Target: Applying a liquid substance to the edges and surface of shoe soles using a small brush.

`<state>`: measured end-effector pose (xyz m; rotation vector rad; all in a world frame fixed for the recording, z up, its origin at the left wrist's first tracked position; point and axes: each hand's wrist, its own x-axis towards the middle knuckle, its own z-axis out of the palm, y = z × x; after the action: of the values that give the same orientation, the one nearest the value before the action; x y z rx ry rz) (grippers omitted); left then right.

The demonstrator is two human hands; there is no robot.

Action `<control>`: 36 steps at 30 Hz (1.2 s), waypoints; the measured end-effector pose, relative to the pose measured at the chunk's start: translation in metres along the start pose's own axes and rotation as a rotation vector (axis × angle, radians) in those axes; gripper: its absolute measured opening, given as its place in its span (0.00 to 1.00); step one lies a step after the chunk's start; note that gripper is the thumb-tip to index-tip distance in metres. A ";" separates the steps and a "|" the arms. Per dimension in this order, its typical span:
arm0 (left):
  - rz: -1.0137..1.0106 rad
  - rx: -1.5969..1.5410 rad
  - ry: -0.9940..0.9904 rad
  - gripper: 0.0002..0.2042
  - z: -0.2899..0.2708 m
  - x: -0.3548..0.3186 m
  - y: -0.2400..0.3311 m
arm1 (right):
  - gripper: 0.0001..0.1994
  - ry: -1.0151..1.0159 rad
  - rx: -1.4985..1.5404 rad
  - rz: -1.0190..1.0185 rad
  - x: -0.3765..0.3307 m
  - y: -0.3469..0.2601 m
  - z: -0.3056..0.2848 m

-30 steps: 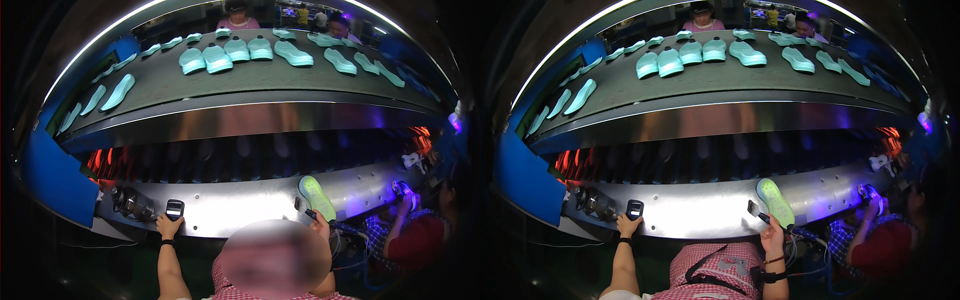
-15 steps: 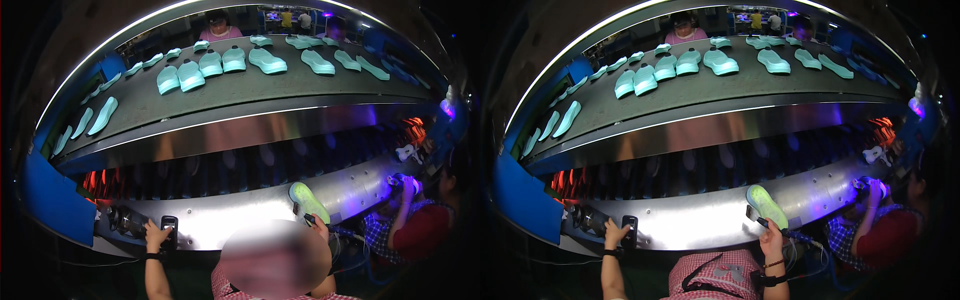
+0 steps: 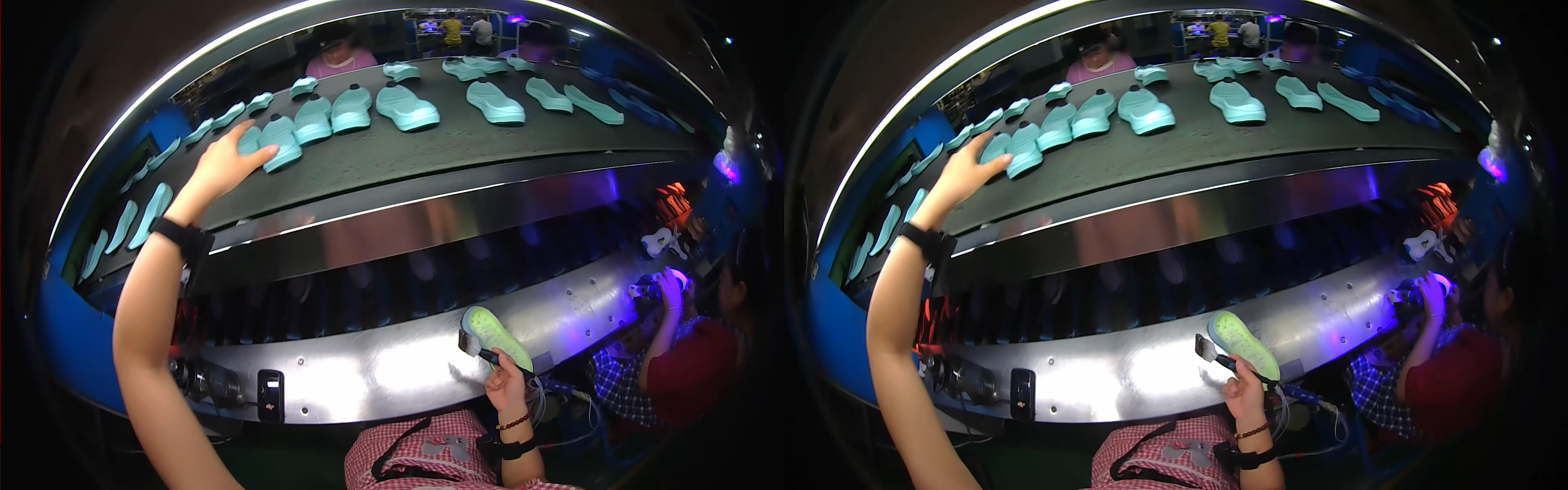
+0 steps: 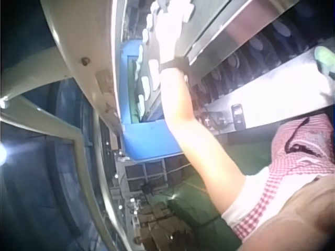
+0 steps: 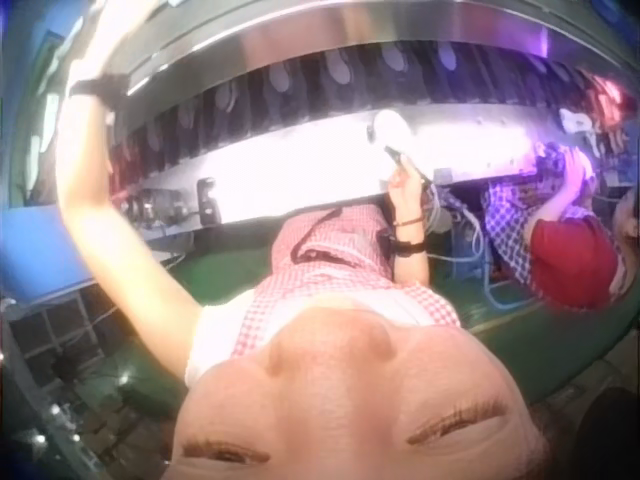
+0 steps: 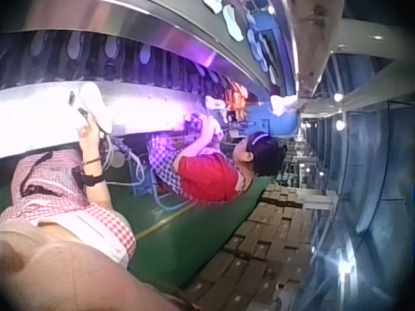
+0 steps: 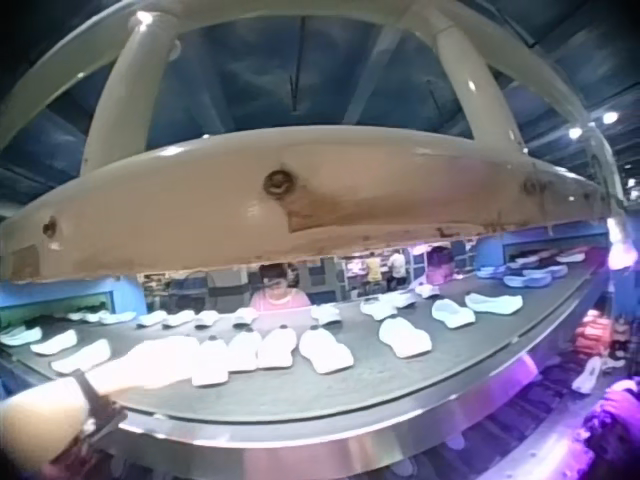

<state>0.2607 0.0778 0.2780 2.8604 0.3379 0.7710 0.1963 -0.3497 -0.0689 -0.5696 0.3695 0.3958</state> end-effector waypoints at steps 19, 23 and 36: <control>0.028 -0.117 -0.359 0.14 0.056 0.080 -0.047 | 0.10 0.116 -0.002 0.005 0.006 -0.016 -0.031; 0.118 -0.230 -0.494 0.10 0.055 0.068 0.010 | 0.10 0.080 -0.009 -0.011 -0.002 -0.014 -0.027; 0.223 -0.350 -0.222 0.12 0.021 -0.036 0.007 | 0.13 -0.054 -0.174 -0.263 -0.029 -0.025 0.001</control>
<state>0.2420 0.0594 0.2443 2.6357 -0.1365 0.4795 0.1832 -0.3753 -0.0447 -0.7660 0.2050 0.1904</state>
